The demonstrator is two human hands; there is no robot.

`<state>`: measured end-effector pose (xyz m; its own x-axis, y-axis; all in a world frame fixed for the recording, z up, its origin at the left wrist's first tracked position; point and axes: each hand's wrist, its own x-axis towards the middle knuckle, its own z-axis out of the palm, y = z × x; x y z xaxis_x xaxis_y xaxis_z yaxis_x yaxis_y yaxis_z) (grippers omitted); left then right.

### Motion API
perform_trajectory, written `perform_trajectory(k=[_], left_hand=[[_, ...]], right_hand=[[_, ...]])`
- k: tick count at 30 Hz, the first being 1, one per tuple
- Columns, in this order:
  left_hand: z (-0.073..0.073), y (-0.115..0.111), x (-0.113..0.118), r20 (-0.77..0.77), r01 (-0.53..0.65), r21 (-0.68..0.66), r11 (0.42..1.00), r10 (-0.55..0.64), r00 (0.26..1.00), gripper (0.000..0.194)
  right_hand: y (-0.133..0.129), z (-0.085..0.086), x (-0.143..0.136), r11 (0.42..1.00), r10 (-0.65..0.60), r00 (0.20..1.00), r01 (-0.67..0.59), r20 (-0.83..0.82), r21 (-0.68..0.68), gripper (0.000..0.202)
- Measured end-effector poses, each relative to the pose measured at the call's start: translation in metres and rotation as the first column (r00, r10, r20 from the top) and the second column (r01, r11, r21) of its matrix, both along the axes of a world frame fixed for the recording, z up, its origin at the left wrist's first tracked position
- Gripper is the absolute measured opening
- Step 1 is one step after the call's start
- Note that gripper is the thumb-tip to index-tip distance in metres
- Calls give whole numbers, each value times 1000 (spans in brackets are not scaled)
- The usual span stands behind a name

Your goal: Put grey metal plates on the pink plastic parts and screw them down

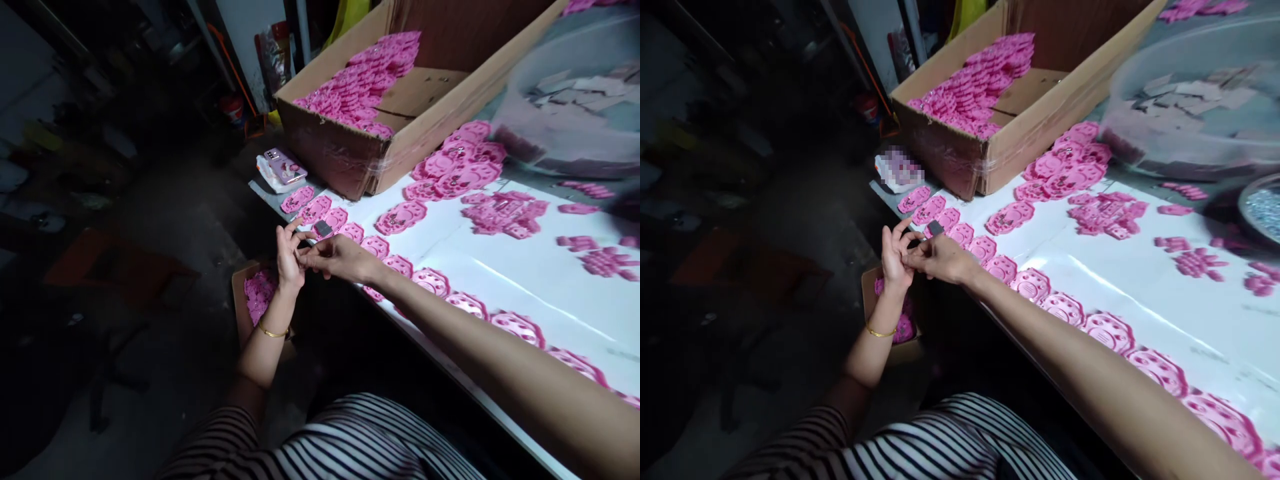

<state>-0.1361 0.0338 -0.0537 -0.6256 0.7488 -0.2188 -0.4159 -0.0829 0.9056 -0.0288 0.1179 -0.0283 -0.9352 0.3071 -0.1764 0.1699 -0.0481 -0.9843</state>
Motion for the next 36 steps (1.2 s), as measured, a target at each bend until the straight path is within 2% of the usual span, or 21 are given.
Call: perform_trajectory(k=[2, 5, 9, 11, 16, 21, 25, 28, 30, 36], left_hand=[[-1, 1, 7, -108, -37, 3, 999, 37, 993, 62], [0, 2, 15, -183, 7, -25, 1000, -11, 983, 69], [3, 0, 24, -298, 21, -101, 995, -51, 953, 73], [5, -1, 29, -307, 40, -126, 991, -77, 948, 73], [3, 0, 39, -308, 119, -56, 991, -131, 942, 76], [5, 3, 39, -373, 215, 1, 977, -199, 906, 66], [9, 0, 43, -363, 184, 14, 983, -167, 917, 51], [17, -5, 53, -357, 158, 45, 986, -132, 925, 43], [25, -8, 62, -358, 143, 103, 984, -97, 929, 41], [42, -10, 81, -317, 127, 57, 990, -103, 943, 45]], right_hand=[[-7, 1, 1, 999, -48, 999, 48, 17, -25, 23], [-10, 3, 5, 995, -66, 998, 67, 15, -70, 16], [-7, 2, 16, 987, -96, 995, 99, 33, -126, 22], [-7, 3, 20, 984, -110, 993, 116, 50, -139, 24], [-5, 3, 21, 986, -81, 993, 93, 91, -136, 14], [0, 3, 30, 969, -204, 979, 204, 14, -137, 14], [8, 14, 49, 915, -373, 923, 350, -93, -198, 32], [12, 25, 67, 848, -504, 853, 459, -135, -266, 44], [11, 30, 79, 800, -573, 808, 514, -139, -308, 45], [4, 34, 102, 754, -600, 794, 520, -98, -401, 46]])
